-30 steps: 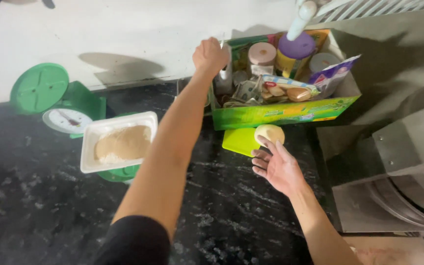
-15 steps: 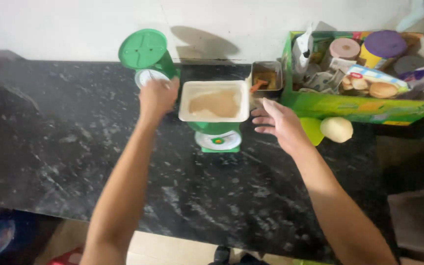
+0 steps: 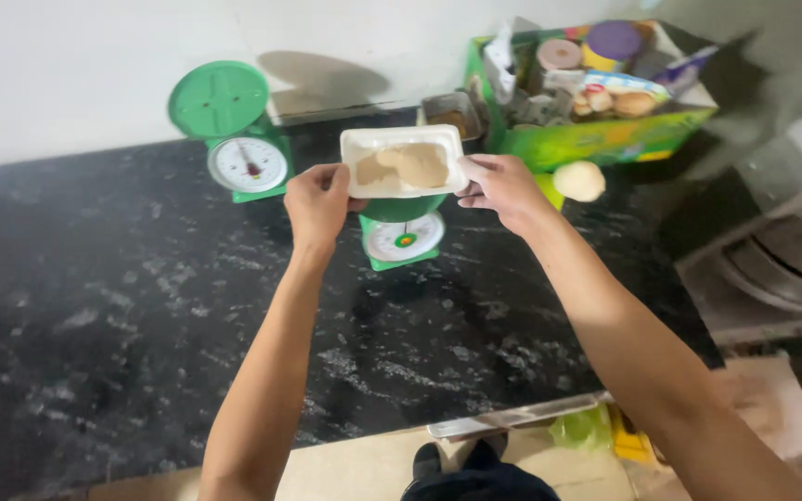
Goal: The person places a container on a green scale and pours white powder from a purple and white bag, followed by powder from a blue and white bag, and then a beige powder from a white bag. The person then transfers the mixed powders into a large metal mixing bowl and places a dough ball into the bowl.
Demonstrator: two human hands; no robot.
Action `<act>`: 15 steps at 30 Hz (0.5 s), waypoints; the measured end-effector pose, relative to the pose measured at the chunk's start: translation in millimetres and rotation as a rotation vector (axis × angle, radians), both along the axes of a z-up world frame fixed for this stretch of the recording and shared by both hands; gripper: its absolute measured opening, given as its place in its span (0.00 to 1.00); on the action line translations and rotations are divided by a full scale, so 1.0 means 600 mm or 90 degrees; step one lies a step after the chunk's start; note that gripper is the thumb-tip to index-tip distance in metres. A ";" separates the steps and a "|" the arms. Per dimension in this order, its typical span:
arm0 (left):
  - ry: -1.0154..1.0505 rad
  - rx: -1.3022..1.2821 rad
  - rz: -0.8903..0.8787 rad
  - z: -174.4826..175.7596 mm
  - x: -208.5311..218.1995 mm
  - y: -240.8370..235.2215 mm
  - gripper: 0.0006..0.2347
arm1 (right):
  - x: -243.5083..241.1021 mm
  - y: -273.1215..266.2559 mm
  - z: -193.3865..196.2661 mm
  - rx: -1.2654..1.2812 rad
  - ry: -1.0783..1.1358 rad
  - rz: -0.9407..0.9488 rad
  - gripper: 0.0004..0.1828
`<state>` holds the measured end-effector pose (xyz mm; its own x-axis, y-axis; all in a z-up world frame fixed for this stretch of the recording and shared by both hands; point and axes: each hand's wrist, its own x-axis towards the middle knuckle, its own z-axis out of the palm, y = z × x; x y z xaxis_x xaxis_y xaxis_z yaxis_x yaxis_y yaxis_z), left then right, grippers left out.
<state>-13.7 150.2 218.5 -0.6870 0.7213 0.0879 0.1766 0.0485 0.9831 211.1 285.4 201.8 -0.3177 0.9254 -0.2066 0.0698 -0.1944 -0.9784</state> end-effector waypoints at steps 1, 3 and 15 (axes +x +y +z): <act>-0.020 0.029 -0.004 0.013 0.011 -0.003 0.10 | 0.011 -0.011 0.013 0.000 0.004 -0.010 0.22; -0.041 0.051 -0.032 0.023 0.031 0.002 0.10 | 0.038 -0.024 0.025 -0.004 0.010 -0.043 0.22; -0.118 0.124 -0.440 -0.031 0.375 0.157 0.09 | 0.439 -0.106 0.049 -0.029 0.059 -0.362 0.24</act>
